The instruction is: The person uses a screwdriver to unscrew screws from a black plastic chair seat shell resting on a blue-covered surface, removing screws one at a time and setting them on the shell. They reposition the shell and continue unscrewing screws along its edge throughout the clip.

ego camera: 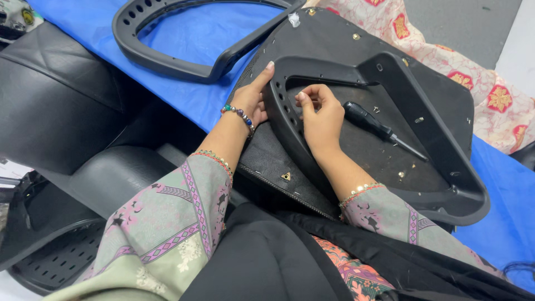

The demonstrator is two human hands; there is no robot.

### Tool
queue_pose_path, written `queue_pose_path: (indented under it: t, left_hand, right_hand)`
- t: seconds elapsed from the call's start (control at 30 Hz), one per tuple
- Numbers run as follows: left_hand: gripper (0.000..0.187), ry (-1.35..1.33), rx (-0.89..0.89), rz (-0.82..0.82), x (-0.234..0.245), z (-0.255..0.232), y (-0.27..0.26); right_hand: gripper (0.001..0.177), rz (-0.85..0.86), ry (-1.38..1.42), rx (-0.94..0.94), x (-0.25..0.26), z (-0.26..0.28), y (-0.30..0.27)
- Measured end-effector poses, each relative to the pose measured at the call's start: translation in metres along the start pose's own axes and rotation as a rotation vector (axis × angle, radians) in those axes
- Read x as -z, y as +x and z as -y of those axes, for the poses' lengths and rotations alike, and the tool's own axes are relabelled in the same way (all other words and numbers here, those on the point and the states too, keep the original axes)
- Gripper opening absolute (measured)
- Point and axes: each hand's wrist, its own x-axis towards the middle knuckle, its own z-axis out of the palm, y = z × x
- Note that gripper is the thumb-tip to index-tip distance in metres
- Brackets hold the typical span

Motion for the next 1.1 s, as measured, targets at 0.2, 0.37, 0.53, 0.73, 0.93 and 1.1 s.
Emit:
queue_pose_path:
  t: [0.2, 0.37, 0.53, 0.73, 0.93, 1.1]
  left_hand:
    - [0.059, 0.016, 0.051, 0.019, 0.001, -0.008, -0.003]
    - [0.052, 0.033, 0.103, 0.018, 0.000, -0.011, 0.000]
    - [0.046, -0.023, 0.264, 0.042, 0.001, -0.021, 0.003]
    - [0.035, 0.021, 0.265, 0.023, 0.001, -0.026, 0.001]
    - [0.028, 0.149, 0.053, -0.150, -0.011, -0.021, 0.020]
    - [0.021, 0.024, 0.015, -0.003, -0.007, -0.014, 0.031]
  right_hand:
    - [0.007, 0.011, 0.031, -0.023, -0.008, -0.014, 0.023]
    - [0.005, 0.039, 0.080, -0.006, -0.025, -0.013, 0.042]
    - [0.006, -0.010, -0.084, 0.216, -0.025, -0.008, 0.046]
    - [0.005, 0.012, -0.129, 0.283, -0.024, 0.000, 0.041]
    - [0.005, 0.033, -0.156, 0.313, -0.022, -0.003, 0.042]
    - [0.007, 0.007, -0.146, 0.399, -0.024, -0.010, 0.038]
